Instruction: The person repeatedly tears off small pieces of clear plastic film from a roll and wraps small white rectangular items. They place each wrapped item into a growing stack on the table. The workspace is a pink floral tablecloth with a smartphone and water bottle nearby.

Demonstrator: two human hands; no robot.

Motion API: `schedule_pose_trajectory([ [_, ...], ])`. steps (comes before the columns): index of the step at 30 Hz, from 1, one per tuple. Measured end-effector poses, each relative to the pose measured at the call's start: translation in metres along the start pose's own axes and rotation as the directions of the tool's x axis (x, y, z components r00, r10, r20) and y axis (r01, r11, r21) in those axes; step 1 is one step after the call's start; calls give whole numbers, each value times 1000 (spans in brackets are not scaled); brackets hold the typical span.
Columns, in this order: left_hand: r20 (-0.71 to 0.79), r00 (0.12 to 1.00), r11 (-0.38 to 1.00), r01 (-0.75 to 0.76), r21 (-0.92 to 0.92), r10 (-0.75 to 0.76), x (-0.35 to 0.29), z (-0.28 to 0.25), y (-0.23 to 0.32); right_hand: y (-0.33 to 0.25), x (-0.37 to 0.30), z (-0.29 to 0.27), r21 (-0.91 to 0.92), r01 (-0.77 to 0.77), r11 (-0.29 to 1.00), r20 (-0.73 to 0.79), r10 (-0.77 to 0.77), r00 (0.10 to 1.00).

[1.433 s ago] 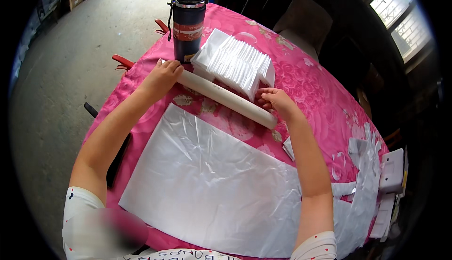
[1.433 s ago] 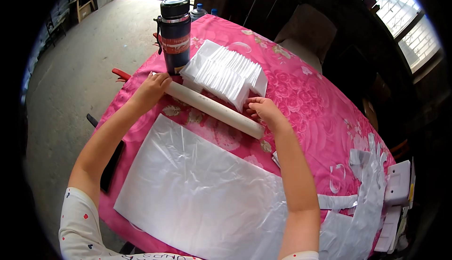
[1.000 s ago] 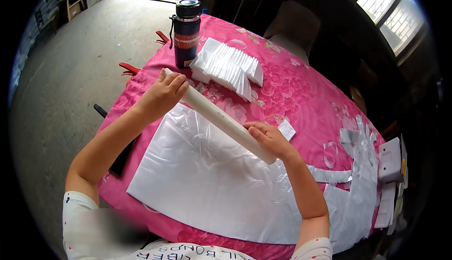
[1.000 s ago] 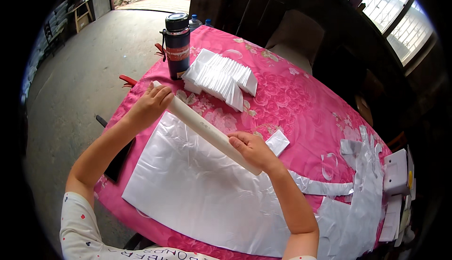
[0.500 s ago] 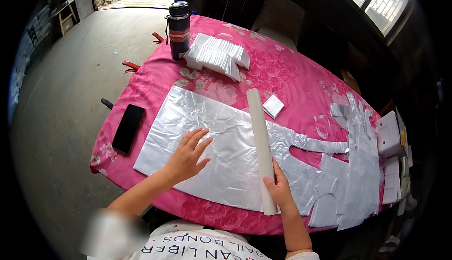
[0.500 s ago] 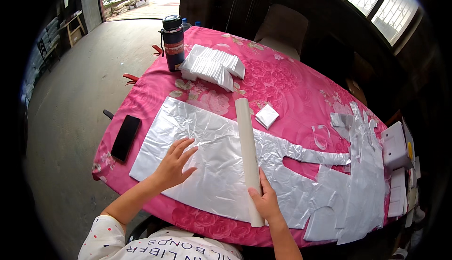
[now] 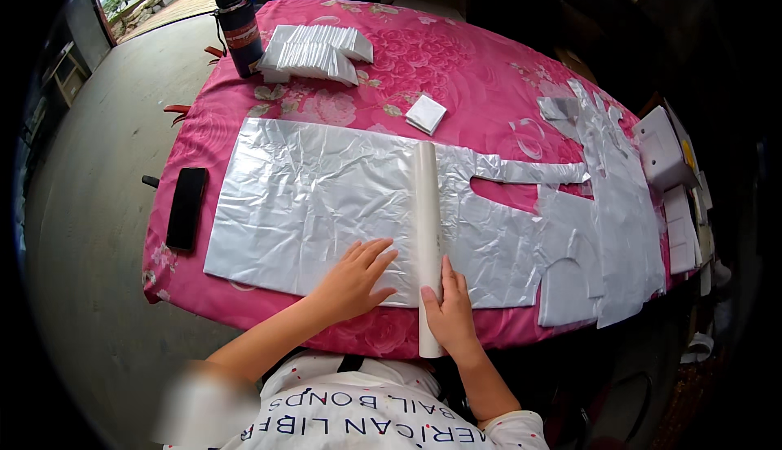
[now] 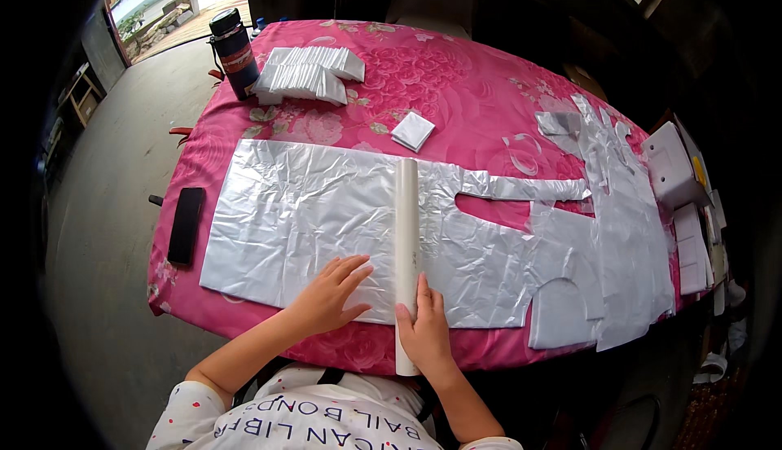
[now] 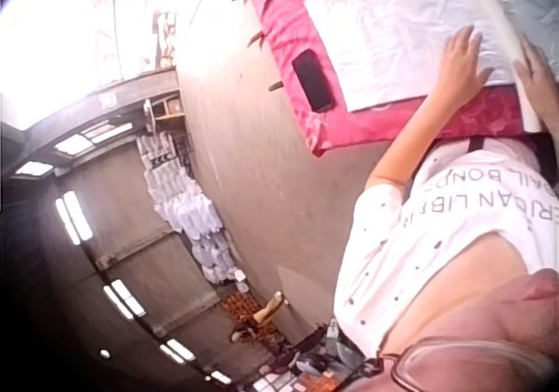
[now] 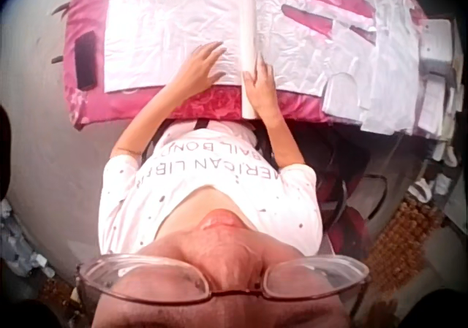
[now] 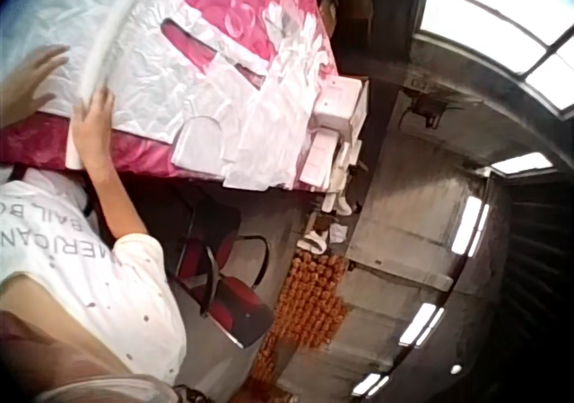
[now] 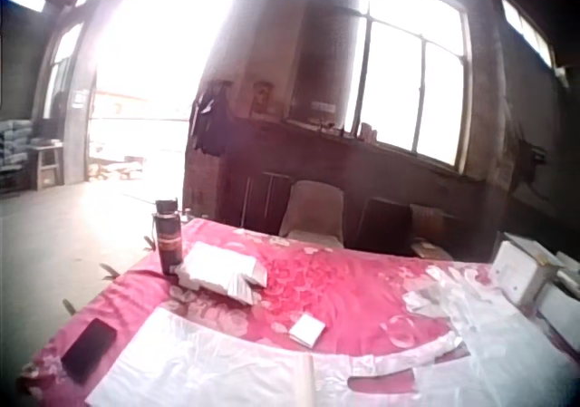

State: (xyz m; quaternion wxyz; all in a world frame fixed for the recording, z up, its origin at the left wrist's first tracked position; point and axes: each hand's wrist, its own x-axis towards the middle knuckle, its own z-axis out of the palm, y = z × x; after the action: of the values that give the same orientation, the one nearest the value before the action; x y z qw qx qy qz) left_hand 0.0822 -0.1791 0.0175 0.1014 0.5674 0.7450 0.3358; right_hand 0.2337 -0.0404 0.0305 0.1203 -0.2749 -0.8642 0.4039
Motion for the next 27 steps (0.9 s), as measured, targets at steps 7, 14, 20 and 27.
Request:
schedule_pose_trajectory([
  [7,114,984,984,-147,101,135,41,36,19,59,33,-34,-328,324,887,52,-325,944],
  [14,158,967,963,-226,150,202,63,54,38,175,63,-148,-651,149,744,-65,-250,966],
  [20,124,969,964,-228,134,212,67,63,50,257,42,-228,-557,-261,789,-489,-57,870],
  [27,129,972,966,-214,145,196,67,68,53,230,33,-232,-473,-318,822,-639,-71,766],
])
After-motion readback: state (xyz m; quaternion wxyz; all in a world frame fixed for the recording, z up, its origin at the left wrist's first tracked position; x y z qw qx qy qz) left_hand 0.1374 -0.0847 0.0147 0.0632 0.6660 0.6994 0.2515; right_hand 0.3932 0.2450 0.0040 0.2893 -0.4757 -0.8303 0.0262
